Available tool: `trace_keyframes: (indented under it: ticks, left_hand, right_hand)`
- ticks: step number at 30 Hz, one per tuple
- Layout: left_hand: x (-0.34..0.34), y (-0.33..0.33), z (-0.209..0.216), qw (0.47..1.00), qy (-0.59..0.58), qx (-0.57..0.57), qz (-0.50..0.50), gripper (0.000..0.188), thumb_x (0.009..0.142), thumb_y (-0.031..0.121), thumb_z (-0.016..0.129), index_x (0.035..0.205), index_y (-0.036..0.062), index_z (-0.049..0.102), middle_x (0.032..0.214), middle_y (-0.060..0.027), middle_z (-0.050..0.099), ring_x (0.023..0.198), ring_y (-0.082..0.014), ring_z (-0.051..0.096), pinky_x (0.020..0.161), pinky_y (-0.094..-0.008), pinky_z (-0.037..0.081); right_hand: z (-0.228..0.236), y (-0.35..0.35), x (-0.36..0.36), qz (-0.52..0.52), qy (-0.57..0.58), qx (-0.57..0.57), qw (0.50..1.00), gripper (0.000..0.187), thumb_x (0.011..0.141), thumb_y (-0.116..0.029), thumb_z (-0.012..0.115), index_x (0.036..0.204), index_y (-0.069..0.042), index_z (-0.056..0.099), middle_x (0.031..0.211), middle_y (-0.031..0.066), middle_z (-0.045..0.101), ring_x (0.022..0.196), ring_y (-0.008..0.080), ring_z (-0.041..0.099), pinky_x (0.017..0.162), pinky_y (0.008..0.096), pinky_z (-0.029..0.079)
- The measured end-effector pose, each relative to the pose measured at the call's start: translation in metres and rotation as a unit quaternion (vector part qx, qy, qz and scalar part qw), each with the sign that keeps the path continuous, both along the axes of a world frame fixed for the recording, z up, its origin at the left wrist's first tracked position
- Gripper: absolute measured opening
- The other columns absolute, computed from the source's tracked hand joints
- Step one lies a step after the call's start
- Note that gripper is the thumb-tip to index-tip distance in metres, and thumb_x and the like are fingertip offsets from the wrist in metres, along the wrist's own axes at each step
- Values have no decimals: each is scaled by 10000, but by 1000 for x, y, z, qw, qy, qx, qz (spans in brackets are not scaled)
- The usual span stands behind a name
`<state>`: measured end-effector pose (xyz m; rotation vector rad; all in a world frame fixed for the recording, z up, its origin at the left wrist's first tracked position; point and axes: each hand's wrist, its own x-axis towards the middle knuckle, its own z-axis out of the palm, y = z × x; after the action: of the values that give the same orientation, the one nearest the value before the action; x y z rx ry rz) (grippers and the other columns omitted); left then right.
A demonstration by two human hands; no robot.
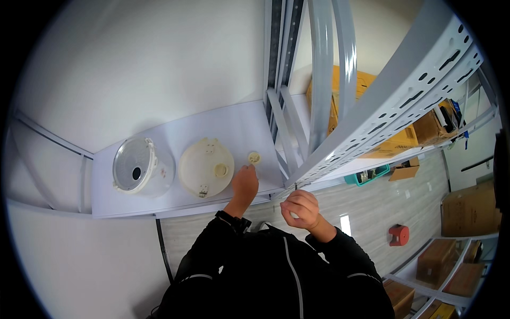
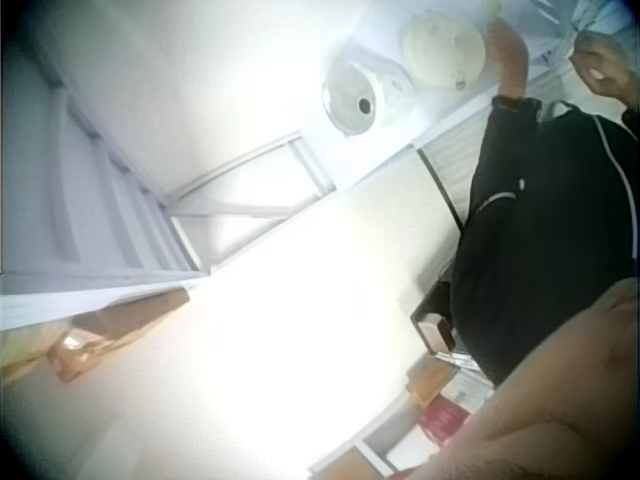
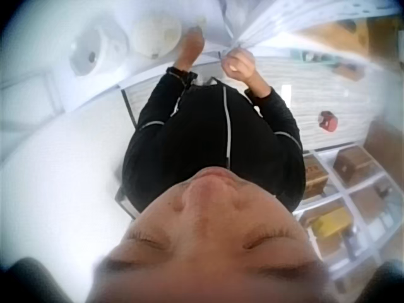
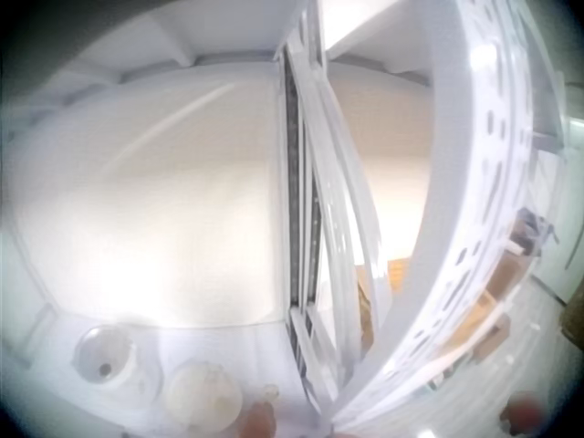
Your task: The person uses a screwdriver to remove screws from a white plastic light fixture cover, separates the cover from the base, and then reattaches the cover by screwing it back in place. The person handles the fixture parts and a small white plastic ring during the process.
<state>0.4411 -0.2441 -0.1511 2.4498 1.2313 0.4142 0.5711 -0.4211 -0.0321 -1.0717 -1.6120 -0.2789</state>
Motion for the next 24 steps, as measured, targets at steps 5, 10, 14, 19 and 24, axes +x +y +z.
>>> trace_keyframes:
  ticks: [5, 10, 14, 19, 24]
  left_hand:
    - [-4, -2, 24, 981, -182, -47, -37, 125, 1004, 153, 645, 1059, 48, 685, 971, -123, 684, 824, -309, 694, 737, -442, 569]
    - [-22, 1, 58, 784, -397, -476, 25, 138, 1072, 131, 605, 1154, 34, 658, 962, -35, 654, 819, -147, 649, 785, -314, 571]
    - [-51, 2, 91, 638, -472, -609, -6, 137, 1087, 116, 581, 1181, 36, 640, 991, -40, 657, 827, -145, 647, 783, -305, 565]
    - [-82, -12, 120, 678, -413, -597, -110, 133, 1091, 110, 581, 1182, 31, 636, 985, -46, 668, 843, -140, 652, 776, -281, 553]
    - [-113, -14, 129, 687, -430, -571, -130, 208, 1089, 104, 584, 1246, -20, 641, 1064, -78, 709, 926, -158, 674, 850, -299, 566]
  right_hand:
    - [5, 2, -4, 3, 20, 4, 1000, 292, 701, 70, 790, 954, -49, 707, 825, 74, 663, 690, 278, 654, 599, 351, 536]
    - [14, 6, -14, 13, 76, 9, 997, 273, 726, 76, 785, 954, -53, 710, 821, 84, 673, 676, 270, 657, 592, 349, 532]
    - [32, 13, -31, 16, 146, -92, 985, 241, 785, 41, 807, 995, -36, 717, 865, 102, 682, 709, 274, 670, 622, 340, 538]
    - [40, 41, -53, 12, 197, -187, 962, 262, 848, -22, 837, 1092, -24, 741, 937, 121, 687, 779, 282, 697, 691, 343, 558]
    - [37, 55, -74, 50, 208, -201, 956, 229, 876, -31, 824, 1096, -33, 762, 967, 129, 709, 801, 271, 708, 711, 342, 570]
